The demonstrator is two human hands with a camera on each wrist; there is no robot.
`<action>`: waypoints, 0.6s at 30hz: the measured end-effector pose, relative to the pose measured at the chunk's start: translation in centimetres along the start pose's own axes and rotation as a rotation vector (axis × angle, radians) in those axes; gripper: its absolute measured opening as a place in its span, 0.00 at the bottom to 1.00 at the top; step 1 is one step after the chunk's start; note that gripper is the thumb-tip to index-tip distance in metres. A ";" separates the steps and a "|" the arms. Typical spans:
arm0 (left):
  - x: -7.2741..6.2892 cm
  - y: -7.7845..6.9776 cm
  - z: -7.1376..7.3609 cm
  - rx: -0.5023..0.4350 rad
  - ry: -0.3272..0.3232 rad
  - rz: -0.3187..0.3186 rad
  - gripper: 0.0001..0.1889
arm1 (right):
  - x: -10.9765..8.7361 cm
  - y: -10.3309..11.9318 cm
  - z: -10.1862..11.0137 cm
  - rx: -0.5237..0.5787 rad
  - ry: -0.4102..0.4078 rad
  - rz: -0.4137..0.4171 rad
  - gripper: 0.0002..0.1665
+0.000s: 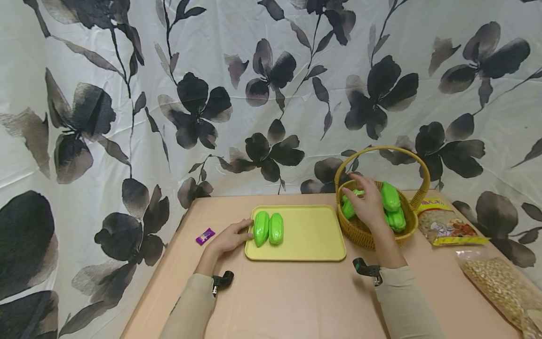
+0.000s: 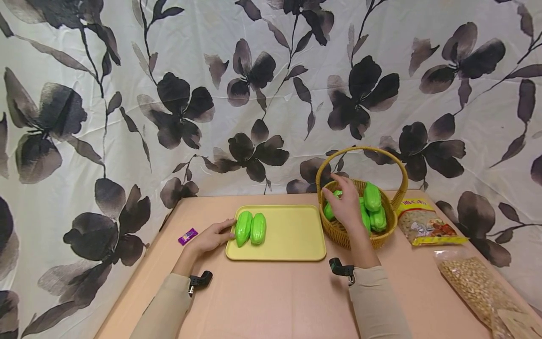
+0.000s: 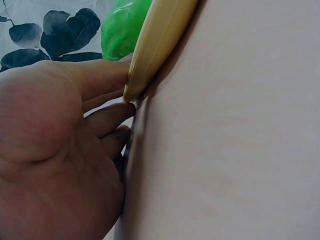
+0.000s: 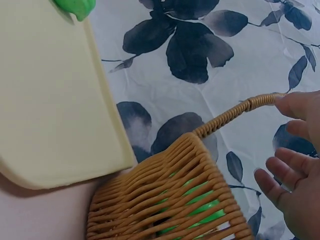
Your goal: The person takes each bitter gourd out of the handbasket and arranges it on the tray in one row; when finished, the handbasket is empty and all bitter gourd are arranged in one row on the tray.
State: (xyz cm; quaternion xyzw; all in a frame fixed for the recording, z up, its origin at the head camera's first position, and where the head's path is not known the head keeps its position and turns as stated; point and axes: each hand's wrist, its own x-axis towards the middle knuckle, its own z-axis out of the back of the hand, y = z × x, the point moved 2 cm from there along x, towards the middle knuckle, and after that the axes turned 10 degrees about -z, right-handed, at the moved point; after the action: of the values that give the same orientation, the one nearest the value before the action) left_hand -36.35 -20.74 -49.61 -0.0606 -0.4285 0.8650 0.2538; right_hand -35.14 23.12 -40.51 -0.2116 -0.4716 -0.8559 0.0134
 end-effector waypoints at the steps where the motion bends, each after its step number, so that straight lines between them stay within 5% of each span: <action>1: 0.0 0.0 0.0 -0.001 0.001 0.004 0.32 | 0.1 -0.2 0.0 -0.008 0.000 -0.009 0.33; 18: 0.2 0.1 -0.1 -0.010 -0.008 0.010 0.32 | 0.5 -3.3 0.4 -0.171 0.085 -0.185 0.39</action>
State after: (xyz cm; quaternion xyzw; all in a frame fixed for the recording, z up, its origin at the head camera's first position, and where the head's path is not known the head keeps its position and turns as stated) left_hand -36.58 -20.61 -49.74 -0.0607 -0.4333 0.8644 0.2476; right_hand -36.23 25.33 -42.78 -0.1309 -0.4133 -0.8989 -0.0638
